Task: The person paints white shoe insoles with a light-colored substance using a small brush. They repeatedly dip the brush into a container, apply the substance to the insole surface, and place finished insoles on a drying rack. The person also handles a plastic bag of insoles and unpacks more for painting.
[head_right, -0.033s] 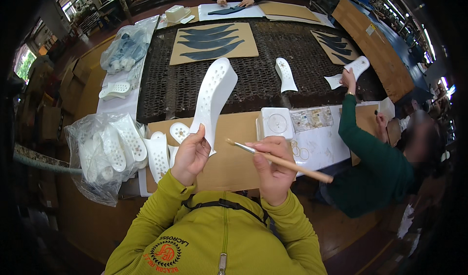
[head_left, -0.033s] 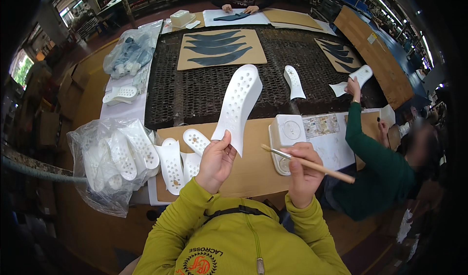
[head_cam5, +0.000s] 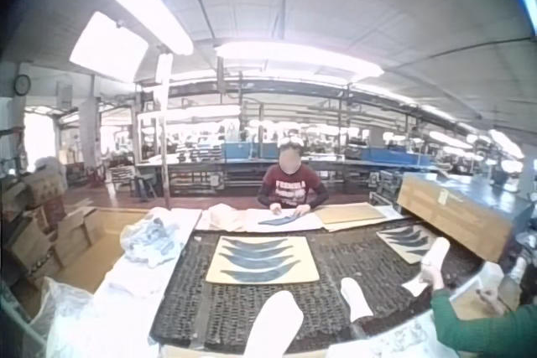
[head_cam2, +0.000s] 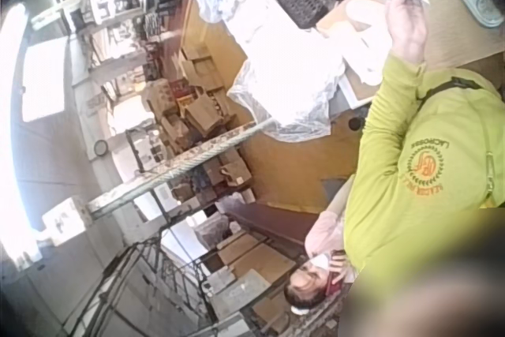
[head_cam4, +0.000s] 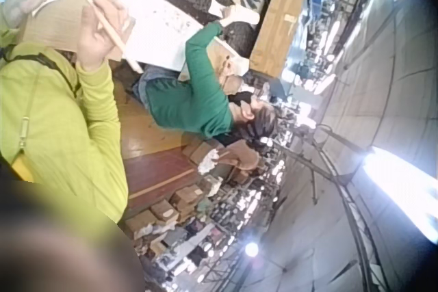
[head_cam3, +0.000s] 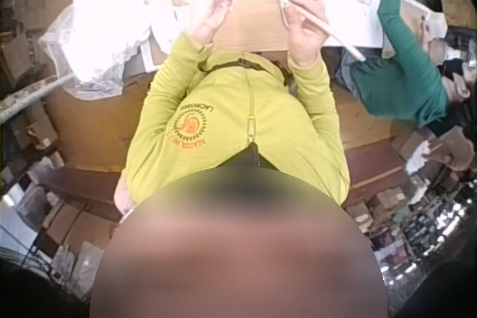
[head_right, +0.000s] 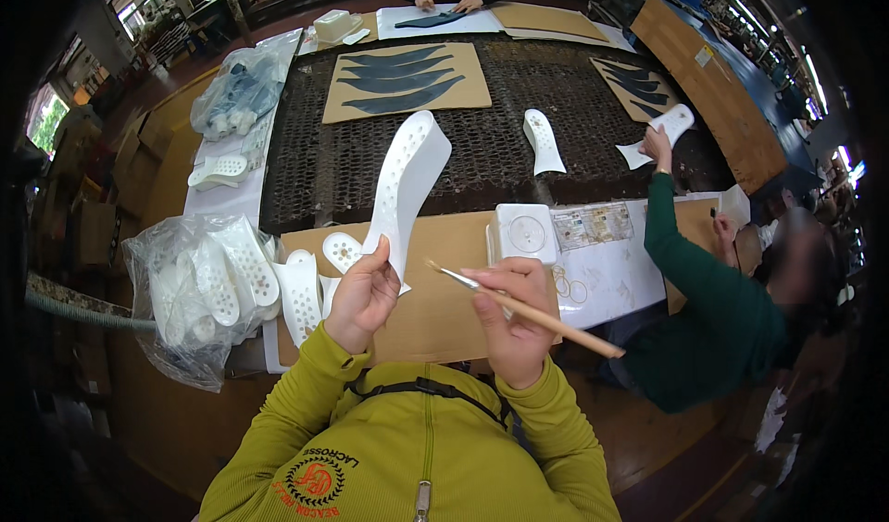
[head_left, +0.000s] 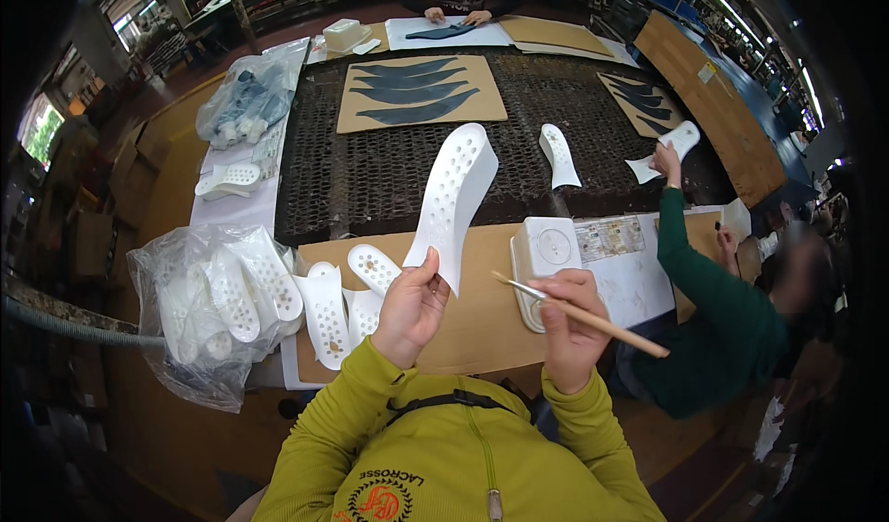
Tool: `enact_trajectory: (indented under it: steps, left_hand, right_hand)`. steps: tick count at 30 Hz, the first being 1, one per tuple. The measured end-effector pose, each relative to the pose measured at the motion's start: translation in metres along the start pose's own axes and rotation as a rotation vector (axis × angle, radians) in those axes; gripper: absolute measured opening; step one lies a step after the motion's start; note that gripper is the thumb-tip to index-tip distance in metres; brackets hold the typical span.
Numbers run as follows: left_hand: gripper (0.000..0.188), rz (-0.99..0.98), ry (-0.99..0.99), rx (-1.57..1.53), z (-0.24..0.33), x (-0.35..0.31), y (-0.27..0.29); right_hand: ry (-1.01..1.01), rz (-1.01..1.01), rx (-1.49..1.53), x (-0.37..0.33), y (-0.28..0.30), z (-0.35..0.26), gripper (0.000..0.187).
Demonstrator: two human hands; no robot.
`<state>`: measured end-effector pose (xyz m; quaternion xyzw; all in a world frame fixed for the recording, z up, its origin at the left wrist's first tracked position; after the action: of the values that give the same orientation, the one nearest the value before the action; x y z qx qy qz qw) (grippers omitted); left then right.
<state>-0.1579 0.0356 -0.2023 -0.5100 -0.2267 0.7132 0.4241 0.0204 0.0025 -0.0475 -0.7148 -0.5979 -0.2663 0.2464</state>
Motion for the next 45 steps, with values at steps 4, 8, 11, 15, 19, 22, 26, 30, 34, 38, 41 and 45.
enact_trajectory:
  steps: [4, 8, 11, 15, 19, 22, 26, 30, 34, 38, 41, 45]
  left_hand:
    - [0.022, -0.066, 0.222, -0.120, -0.015, -0.005, -0.001]
    - [0.019, -0.106, 0.291, -0.186, -0.021, -0.015, -0.009]
    - [0.018, -0.148, 0.325, -0.238, -0.016, -0.014, -0.016]
    - [0.018, -0.282, 0.402, -0.333, -0.010, -0.022, -0.024]
    - [0.018, -0.238, 0.346, -0.213, -0.013, -0.023, -0.020]
    - [0.019, -0.250, 0.320, -0.215, -0.006, -0.027, -0.020]
    - [0.019, -0.251, 0.285, -0.279, 0.006, -0.015, -0.021]
    - [0.022, -0.318, 0.184, -0.166, 0.008, -0.003, -0.017]
    - [0.029, -0.317, -0.136, 0.004, 0.022, 0.018, -0.003]
    - [0.025, -0.348, -0.914, 0.557, 0.074, 0.004, 0.001]
    - [0.027, -0.347, -1.209, 0.722, 0.088, -0.018, -0.002]
    - [0.033, -0.374, -1.443, 0.800, 0.093, -0.046, -0.013]
  right_hand:
    - [0.140, -0.110, -0.198, -0.006, -0.019, -0.002, 0.026]
    - [0.289, -0.153, -0.276, -0.011, -0.032, -0.010, 0.027]
    - [0.324, -0.221, -0.219, -0.019, -0.039, -0.017, 0.027]
    - [0.127, -0.237, -0.026, -0.017, -0.035, -0.015, 0.029]
    - [0.100, -0.099, -0.141, 0.001, -0.030, -0.003, 0.026]
    - [0.352, -0.296, -0.164, -0.016, -0.045, -0.027, 0.030]
    - [-0.298, -0.449, 0.165, -0.037, -0.040, 0.001, 0.023]
    - [-0.654, -0.256, 0.847, -0.013, -0.008, 0.009, 0.024]
    - [-0.597, 0.006, 1.156, 0.022, 0.039, 0.010, 0.020]
    - [-0.341, 0.166, 0.766, 0.031, 0.072, 0.005, 0.021]
    - [-0.121, 0.174, 0.339, 0.029, 0.077, -0.008, 0.022]
    - [-0.068, 0.234, 0.039, 0.020, 0.071, -0.010, 0.018]
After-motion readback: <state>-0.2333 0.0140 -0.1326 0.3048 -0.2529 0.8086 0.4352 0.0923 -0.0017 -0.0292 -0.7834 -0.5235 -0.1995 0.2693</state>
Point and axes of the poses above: each hand's wrist, its own x-axis towards the middle knuckle, its own y-axis out of the back of the hand, z = x × y, the point moved 9 cm from there along x, towards the middle knuckle, and after that the axes turned 15 degrees about z, right-handed, at the moved point
